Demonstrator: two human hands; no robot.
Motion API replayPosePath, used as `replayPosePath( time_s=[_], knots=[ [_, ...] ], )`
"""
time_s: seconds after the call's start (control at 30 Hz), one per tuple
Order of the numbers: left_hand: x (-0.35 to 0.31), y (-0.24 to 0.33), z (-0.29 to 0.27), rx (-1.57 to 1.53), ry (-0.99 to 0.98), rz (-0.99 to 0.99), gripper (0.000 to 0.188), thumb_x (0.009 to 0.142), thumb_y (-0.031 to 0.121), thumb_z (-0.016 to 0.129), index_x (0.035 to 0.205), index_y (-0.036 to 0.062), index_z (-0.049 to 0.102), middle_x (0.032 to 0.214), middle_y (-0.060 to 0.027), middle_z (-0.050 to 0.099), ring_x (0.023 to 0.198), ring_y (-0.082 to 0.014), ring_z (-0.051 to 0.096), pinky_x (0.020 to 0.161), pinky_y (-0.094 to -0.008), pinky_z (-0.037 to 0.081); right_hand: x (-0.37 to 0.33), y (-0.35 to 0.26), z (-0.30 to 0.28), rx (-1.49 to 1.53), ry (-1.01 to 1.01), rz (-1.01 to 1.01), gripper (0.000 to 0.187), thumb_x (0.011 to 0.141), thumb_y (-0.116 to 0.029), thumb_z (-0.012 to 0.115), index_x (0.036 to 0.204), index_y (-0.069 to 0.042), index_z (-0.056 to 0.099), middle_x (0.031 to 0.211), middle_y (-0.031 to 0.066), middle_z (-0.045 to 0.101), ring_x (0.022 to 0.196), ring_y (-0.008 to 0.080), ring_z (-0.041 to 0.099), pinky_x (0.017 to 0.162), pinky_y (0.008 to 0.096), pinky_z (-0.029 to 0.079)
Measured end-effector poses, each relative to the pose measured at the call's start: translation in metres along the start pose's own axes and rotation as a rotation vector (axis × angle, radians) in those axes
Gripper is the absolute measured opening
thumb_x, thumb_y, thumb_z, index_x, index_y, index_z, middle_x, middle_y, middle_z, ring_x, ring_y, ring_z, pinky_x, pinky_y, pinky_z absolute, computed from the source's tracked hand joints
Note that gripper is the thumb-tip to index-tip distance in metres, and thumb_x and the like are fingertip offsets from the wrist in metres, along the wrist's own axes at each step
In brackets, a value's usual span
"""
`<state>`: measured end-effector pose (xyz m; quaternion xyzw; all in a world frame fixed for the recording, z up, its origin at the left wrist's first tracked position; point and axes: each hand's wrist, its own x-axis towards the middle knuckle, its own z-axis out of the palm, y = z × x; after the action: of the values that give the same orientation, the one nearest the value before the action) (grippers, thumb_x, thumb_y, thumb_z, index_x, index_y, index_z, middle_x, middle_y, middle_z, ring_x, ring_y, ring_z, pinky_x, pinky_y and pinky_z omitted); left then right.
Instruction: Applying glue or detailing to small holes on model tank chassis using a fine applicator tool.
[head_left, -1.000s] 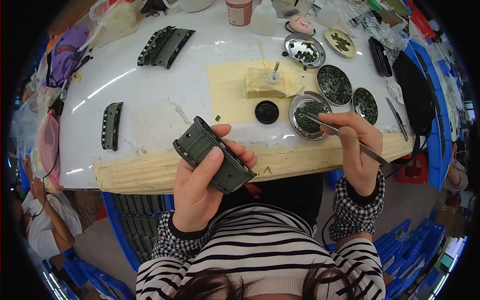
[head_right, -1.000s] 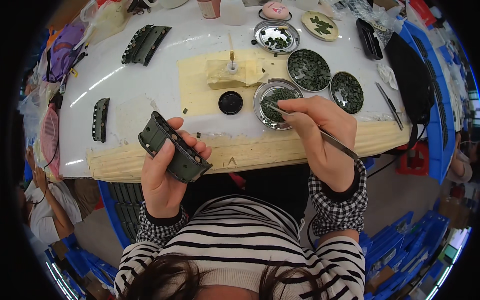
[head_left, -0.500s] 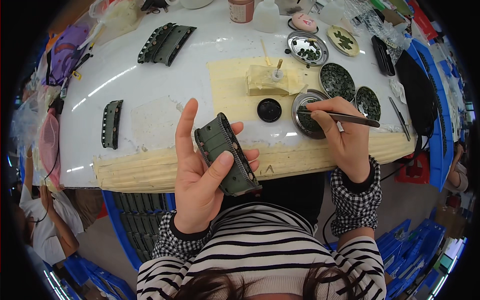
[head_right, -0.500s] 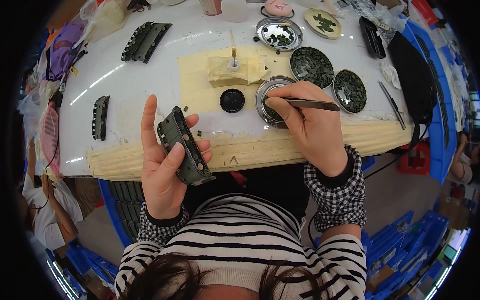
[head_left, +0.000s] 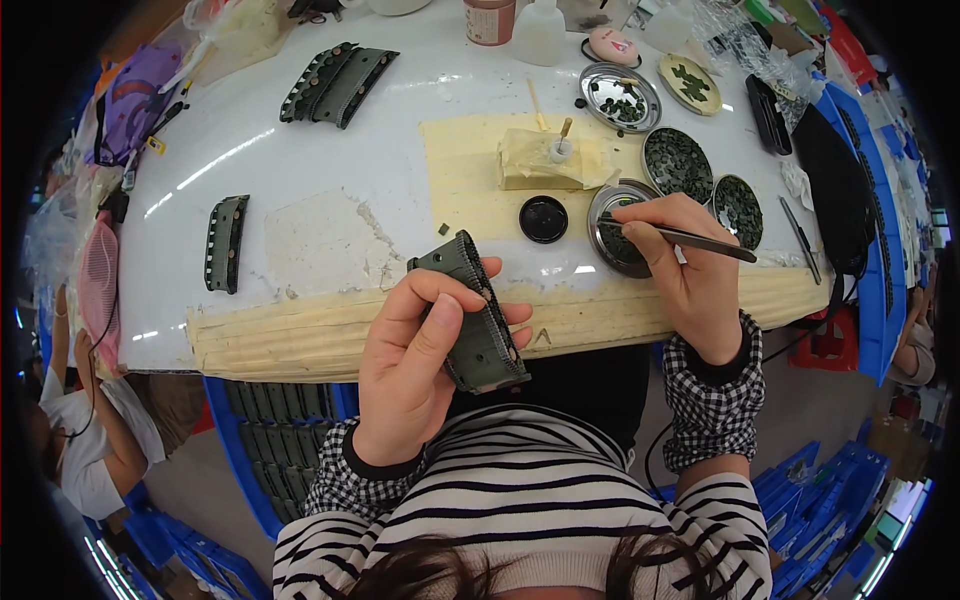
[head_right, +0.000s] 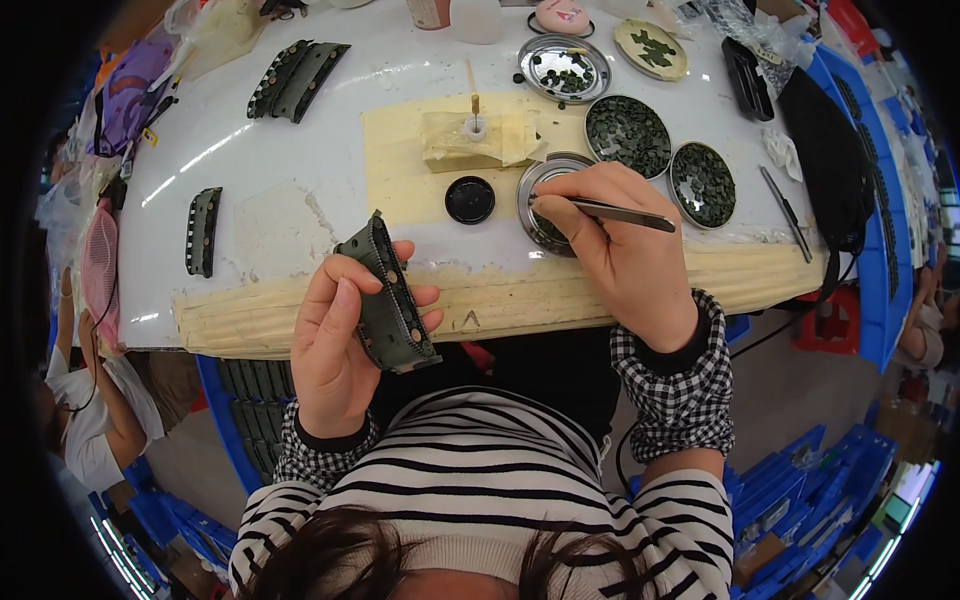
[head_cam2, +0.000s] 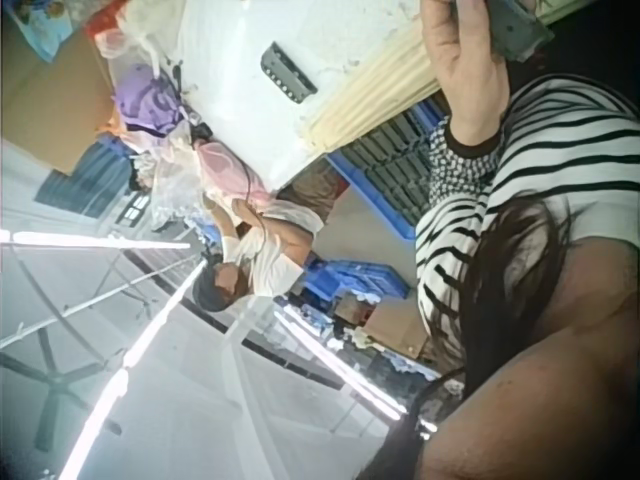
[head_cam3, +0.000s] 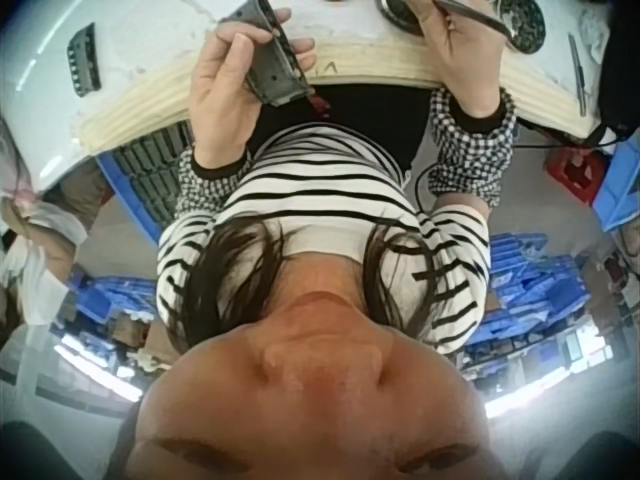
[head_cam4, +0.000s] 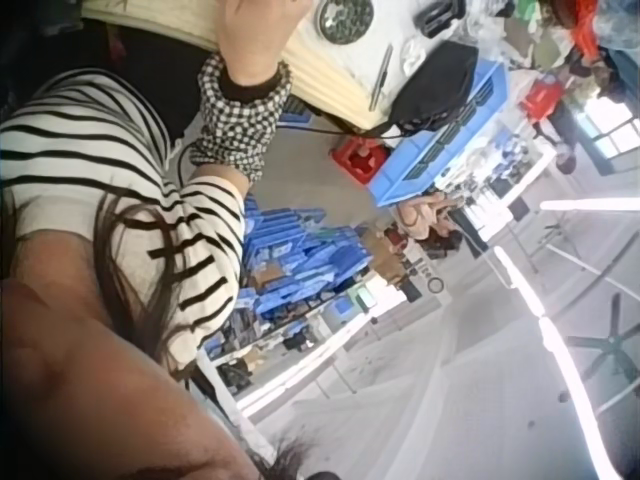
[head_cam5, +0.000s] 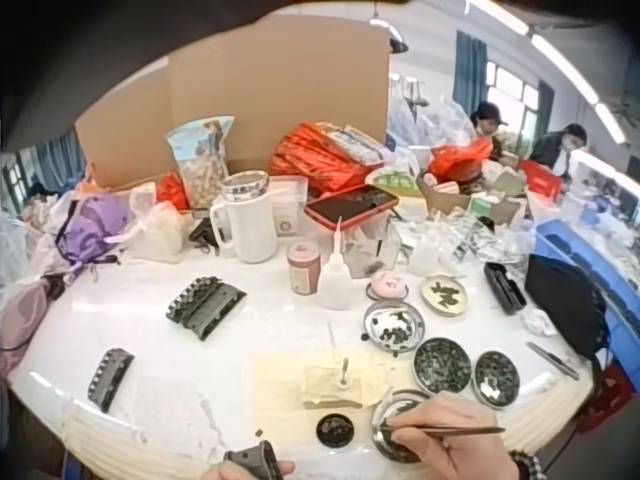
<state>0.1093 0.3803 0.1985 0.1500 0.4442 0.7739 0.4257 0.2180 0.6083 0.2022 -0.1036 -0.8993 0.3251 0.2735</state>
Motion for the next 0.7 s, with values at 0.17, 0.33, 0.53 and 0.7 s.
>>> replayPosePath(
  time_s=[0.17,0.33,0.53,0.7],
  knots=[
    [0.002,0.001,0.002,0.020,-0.027,-0.023,0.023,0.105,0.024,0.037,0.103,0.0034,0.047,0.129,-0.0210,0.049,0.105,-0.0270,0.064,0.088,-0.0419,0.057,0.000,-0.011,-0.004,0.192,0.012,0.037,0.011,0.087,-0.008,0.067,0.093,0.001,0.069,0.081,0.0102,0.066,0.070,0.0207,0.059,0.062,0.0300,0.045],
    [0.009,0.005,0.007,0.092,-0.140,-0.136,0.029,0.106,0.028,0.034,0.102,0.0032,0.047,0.121,-0.0184,0.054,0.101,-0.0223,0.065,0.087,-0.0367,0.056,0.007,-0.046,-0.009,0.414,-0.171,-0.053,0.012,0.087,-0.009,0.066,0.093,0.000,0.071,0.084,0.0079,0.069,0.071,0.0188,0.061,0.065,0.0286,0.046],
    [0.012,0.006,0.008,0.067,-0.207,-0.148,0.031,0.107,0.030,0.033,0.099,0.0041,0.048,0.094,-0.0058,0.057,0.092,-0.0129,0.061,0.082,-0.0310,0.055,0.013,-0.053,0.002,0.488,-0.223,-0.120,0.013,0.087,-0.012,0.068,0.094,-0.002,0.071,0.085,0.0060,0.071,0.070,0.0191,0.060,0.063,0.0290,0.047],
    [0.013,0.008,0.007,0.020,-0.193,-0.170,0.030,0.107,0.029,0.034,0.095,0.0051,0.048,0.095,-0.0053,0.055,0.094,-0.0128,0.059,0.085,-0.0281,0.051,0.011,-0.056,0.004,0.422,-0.227,-0.180,0.021,0.082,-0.016,0.073,0.097,-0.002,0.071,0.083,0.0080,0.069,0.071,0.0209,0.063,0.063,0.0299,0.049]
  ],
)
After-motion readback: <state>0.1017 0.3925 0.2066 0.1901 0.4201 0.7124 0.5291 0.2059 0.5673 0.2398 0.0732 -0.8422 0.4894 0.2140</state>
